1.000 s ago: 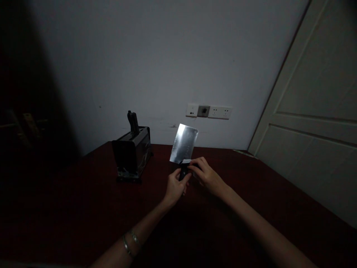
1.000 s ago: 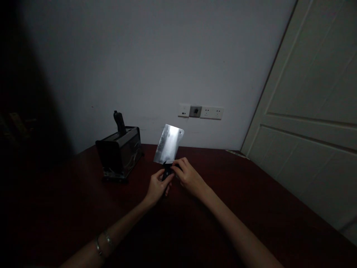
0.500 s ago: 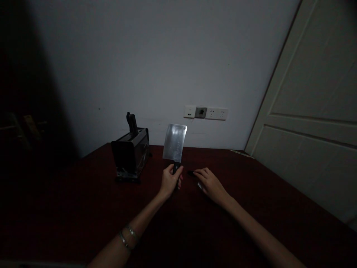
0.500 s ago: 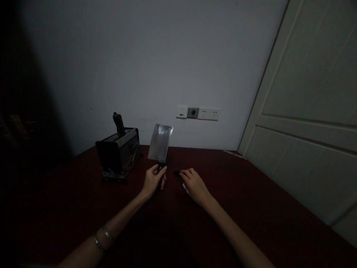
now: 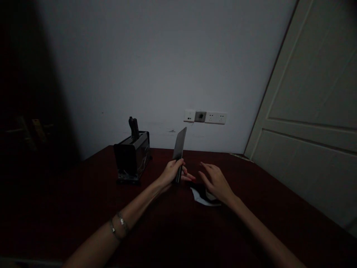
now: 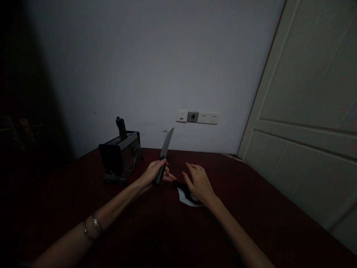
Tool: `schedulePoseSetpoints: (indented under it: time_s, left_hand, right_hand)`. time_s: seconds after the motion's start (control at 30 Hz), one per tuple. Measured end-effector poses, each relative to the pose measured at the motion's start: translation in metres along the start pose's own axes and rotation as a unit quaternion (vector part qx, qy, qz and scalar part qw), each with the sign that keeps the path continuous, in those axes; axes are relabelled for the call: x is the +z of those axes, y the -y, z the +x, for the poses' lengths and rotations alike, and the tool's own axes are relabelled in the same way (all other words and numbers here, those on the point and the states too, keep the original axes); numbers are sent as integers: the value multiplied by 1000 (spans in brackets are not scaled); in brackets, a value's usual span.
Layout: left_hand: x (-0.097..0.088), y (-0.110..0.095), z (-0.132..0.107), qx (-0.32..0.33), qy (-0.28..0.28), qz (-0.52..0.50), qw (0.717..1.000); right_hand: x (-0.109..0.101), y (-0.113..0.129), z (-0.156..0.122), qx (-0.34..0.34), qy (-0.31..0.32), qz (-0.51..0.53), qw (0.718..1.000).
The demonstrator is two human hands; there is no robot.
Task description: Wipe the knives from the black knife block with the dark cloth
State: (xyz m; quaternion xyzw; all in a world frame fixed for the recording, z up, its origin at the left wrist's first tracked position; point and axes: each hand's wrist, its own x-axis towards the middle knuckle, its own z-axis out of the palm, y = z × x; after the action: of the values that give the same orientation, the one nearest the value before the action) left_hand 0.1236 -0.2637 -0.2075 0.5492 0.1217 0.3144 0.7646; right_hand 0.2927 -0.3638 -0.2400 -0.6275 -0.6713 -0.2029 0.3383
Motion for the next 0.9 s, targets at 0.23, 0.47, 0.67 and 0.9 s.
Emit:
schedulePoseSetpoints:
  time_s: [0.23,0.47,0.67,0.9]
  left_hand:
    - [7,-24,2,-90,-24,-65,993]
    - [12,-34,-1,-124,-61,-116,984]
    - [12,-30,-4,-148,-60,-95,983]
    - [14,-35,-2,-142,-42,-108,983]
  right_hand:
    - [-52,58,20,-174,-53,69,981]
    - [-42,84,26,-266,-36,-17,963]
    - [-24,79,33,-276,-61,-26,959]
    - [-35,77,54,-319,-60,-40,945]
